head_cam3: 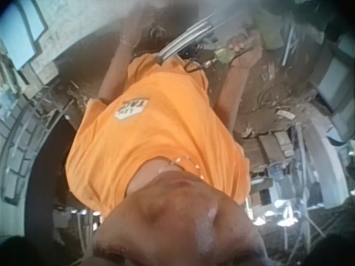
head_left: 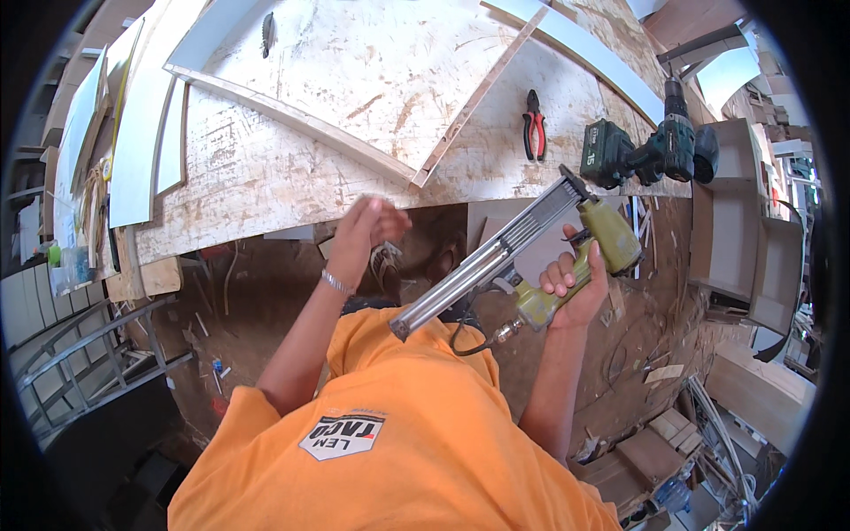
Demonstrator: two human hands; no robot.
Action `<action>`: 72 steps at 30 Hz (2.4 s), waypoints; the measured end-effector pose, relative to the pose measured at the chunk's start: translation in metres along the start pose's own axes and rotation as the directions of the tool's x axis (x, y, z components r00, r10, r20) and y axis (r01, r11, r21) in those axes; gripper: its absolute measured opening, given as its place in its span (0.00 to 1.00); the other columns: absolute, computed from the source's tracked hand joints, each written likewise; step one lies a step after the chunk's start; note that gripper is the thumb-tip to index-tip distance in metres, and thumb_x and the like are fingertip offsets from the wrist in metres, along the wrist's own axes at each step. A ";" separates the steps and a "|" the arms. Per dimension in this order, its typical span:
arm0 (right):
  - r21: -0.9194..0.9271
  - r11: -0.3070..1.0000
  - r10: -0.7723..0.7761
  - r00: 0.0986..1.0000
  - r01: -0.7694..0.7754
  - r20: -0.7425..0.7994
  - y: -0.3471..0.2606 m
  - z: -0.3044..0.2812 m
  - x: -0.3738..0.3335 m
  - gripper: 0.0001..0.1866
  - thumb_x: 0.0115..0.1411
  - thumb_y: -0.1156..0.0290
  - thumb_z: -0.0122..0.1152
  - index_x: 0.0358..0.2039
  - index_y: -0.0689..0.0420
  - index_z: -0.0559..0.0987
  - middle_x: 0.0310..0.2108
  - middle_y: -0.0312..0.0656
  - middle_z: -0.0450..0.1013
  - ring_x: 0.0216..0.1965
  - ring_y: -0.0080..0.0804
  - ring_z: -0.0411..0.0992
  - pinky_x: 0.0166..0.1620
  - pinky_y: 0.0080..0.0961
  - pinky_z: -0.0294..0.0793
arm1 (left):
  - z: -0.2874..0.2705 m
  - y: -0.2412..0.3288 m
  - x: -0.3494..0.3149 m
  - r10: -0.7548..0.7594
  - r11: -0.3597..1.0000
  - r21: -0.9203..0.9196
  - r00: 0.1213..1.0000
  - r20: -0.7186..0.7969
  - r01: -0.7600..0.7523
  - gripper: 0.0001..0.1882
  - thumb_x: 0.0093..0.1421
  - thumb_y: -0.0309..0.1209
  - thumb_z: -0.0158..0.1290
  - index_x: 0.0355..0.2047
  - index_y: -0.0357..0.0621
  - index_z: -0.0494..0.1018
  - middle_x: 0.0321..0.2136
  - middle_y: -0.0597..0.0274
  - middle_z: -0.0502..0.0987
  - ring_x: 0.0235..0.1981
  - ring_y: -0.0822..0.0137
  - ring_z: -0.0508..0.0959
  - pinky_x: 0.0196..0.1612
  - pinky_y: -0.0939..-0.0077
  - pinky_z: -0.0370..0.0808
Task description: The person joins white wooden boards together on a workbench using a pneumatic nail gun and a cordless drill.
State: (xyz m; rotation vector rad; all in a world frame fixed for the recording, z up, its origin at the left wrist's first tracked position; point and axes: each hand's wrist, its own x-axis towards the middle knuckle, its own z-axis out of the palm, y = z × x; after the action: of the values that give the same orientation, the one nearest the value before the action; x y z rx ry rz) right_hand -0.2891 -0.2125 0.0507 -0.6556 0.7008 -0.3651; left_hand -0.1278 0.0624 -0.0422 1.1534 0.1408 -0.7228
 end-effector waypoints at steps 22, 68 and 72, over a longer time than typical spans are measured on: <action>-0.158 0.987 0.018 0.965 0.025 0.263 -0.020 0.078 -0.020 0.22 0.68 0.60 0.53 0.54 0.65 0.74 0.13 0.32 0.59 0.12 0.24 0.60 0.21 0.28 0.68 | 0.123 0.021 -0.016 0.426 0.890 -0.179 0.904 -0.003 -0.420 0.26 0.77 0.49 0.34 0.52 0.38 0.69 0.44 0.58 0.74 0.50 0.66 0.72 0.60 0.69 0.65; -0.770 -0.607 -0.389 0.772 0.196 0.503 -0.333 -0.304 0.436 0.29 0.58 0.78 0.61 0.62 0.61 0.71 0.55 0.57 0.73 0.56 0.52 0.74 0.59 0.42 0.73 | 0.113 0.133 0.047 -0.151 -0.413 0.893 0.980 0.129 -0.181 0.21 0.56 0.21 0.52 0.51 0.46 0.76 0.50 0.55 0.80 0.55 0.51 0.76 0.63 0.59 0.71; -0.774 -0.585 -0.472 0.673 0.243 0.569 -0.324 -0.298 0.419 0.27 0.58 0.78 0.63 0.60 0.62 0.73 0.56 0.55 0.73 0.56 0.50 0.74 0.59 0.40 0.73 | 0.135 0.172 0.081 -0.101 -0.372 0.910 0.983 0.156 -0.182 0.18 0.65 0.29 0.51 0.55 0.49 0.76 0.50 0.51 0.79 0.53 0.50 0.77 0.60 0.58 0.72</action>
State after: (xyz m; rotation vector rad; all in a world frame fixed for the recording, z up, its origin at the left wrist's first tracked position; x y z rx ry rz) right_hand -0.2270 -0.7971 -0.1058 -2.9130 0.6945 -0.5504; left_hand 0.0006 -0.0550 0.1125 2.8473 -1.0205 -0.8008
